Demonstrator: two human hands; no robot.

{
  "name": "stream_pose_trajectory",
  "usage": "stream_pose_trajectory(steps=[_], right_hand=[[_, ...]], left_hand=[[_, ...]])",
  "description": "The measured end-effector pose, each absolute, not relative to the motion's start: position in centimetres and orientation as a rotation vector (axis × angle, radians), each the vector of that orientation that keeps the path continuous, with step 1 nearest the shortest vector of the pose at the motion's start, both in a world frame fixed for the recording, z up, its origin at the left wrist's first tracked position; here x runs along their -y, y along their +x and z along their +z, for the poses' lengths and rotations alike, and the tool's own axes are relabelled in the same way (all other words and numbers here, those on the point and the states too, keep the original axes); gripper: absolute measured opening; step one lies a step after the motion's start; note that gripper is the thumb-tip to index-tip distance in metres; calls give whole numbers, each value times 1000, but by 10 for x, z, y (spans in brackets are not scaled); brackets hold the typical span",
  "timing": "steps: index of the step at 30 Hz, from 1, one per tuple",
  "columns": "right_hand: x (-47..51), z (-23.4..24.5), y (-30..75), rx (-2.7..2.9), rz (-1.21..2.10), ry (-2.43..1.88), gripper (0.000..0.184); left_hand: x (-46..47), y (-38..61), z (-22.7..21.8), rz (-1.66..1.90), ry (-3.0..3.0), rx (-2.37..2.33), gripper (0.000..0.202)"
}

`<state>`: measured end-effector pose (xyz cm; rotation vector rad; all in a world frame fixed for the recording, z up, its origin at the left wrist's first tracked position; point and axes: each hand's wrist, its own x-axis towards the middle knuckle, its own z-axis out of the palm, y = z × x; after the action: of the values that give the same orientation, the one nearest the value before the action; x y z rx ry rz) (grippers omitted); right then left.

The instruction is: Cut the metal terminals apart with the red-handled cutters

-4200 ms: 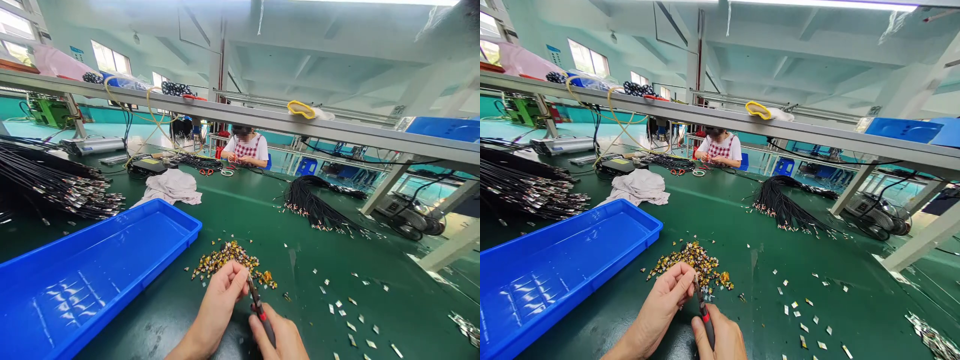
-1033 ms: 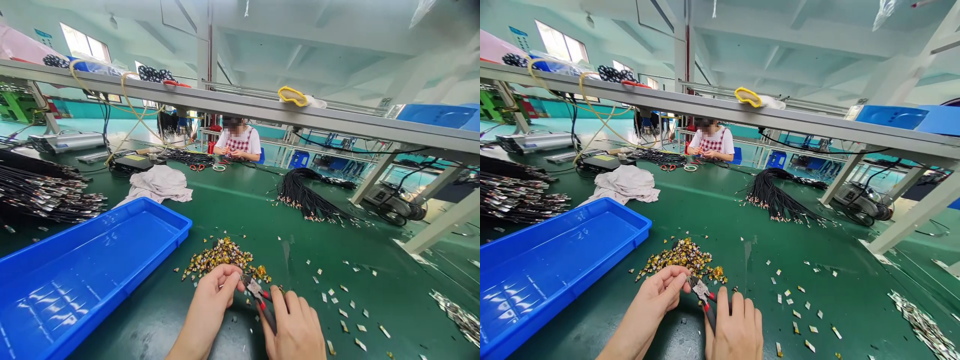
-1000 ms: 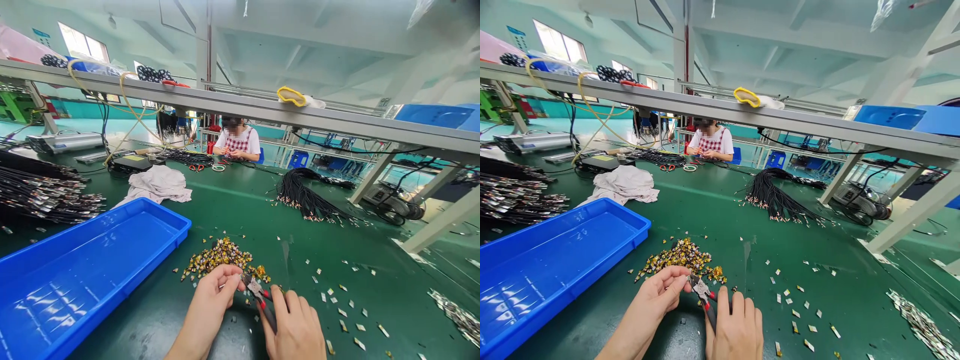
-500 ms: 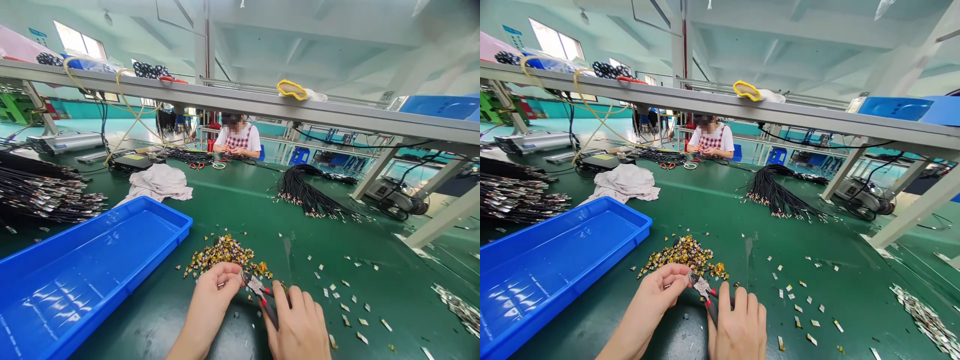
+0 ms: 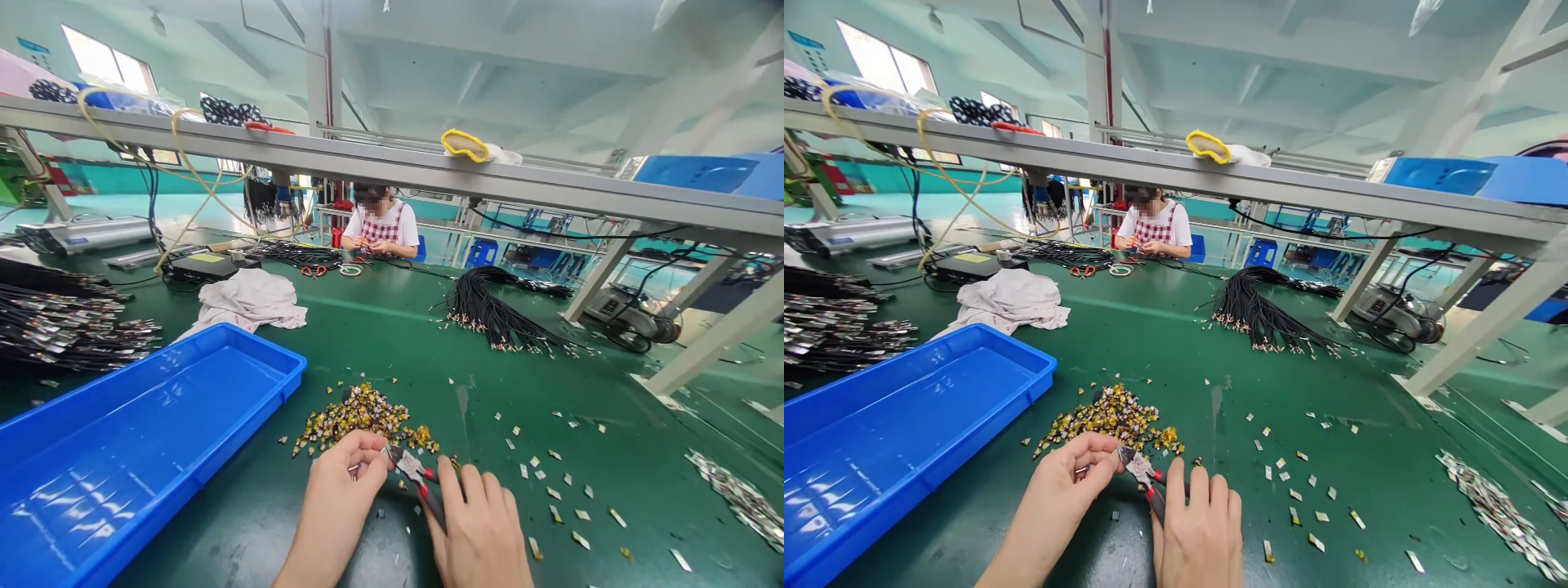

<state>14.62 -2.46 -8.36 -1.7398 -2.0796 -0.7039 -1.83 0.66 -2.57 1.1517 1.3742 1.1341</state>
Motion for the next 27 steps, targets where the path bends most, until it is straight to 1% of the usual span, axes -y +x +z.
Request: stream_pose_trajectory(steps=[3,8,17,21,27], right_hand=[[24,-83,146,2081,-699,-1745,29],[22,-81,147,2073,-690,-1728,34],[22,-88,147,2076,-662,-1730,34],[20,-92,148,2073,-631,-1717,30],[17,-91,151,2059,-640,-1680,39]], left_hand=[[-7,-19,-28,1123,1172,-1373,18],[-7,-18,-29,1107,1198,-1381,17],[-4,-18,-33,1114,1249,-1404,21],[-6,-19,-35,1110,1238,-1385,21],[-8,-19,-35,1094,1210,-1352,25]])
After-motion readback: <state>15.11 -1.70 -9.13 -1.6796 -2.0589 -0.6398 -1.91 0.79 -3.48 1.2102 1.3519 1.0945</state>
